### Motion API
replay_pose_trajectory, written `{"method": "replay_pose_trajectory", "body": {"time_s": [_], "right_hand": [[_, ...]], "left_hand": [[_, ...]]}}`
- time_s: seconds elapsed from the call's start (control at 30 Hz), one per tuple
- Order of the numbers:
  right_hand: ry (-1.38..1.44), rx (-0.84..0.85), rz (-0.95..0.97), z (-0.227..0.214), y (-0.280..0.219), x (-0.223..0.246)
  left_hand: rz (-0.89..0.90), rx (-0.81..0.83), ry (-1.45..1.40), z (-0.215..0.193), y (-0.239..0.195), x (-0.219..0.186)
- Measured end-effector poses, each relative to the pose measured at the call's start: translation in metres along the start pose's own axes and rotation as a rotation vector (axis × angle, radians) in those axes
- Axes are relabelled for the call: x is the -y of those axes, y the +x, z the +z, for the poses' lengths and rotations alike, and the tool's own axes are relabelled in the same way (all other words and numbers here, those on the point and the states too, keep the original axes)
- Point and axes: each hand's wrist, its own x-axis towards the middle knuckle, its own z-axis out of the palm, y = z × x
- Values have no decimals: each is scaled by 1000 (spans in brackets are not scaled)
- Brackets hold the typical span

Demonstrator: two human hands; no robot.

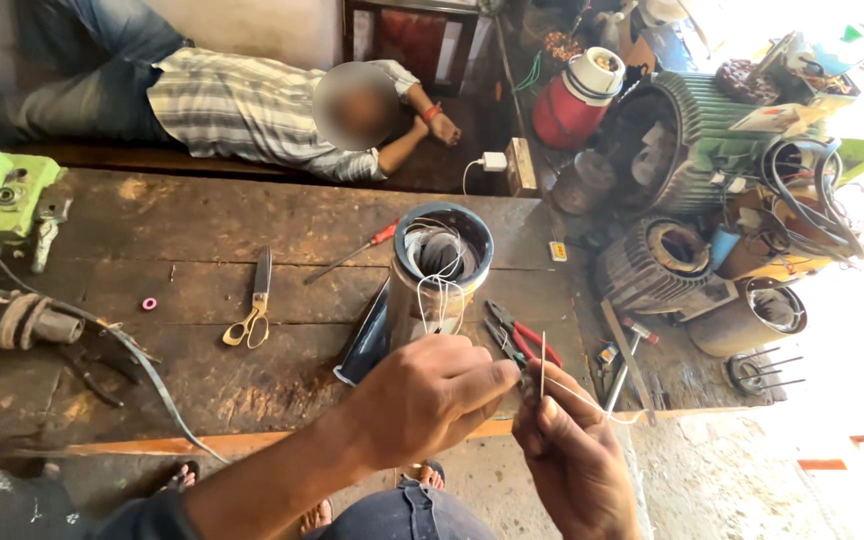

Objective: The person strips insulation from wires, twists them together, and wraps the connections with electrical tape. They then slide a black plastic sleeve over the taped section to protect the wiring.

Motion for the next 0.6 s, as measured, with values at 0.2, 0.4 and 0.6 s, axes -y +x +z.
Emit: {"method": "replay_pose_trajectory", "body": {"time_s": [0.2,0.4,0.6], "right_hand": [[-134,-31,-110,-51,-16,46],[39,127,-425,-132,-32,106],[190,-150,-546,-113,17,100]], "left_hand": [[42,21,-25,-7,-6,4],[97,68,-50,-14,-5,9],[-26,-102,-57,-33,2,8]]}}
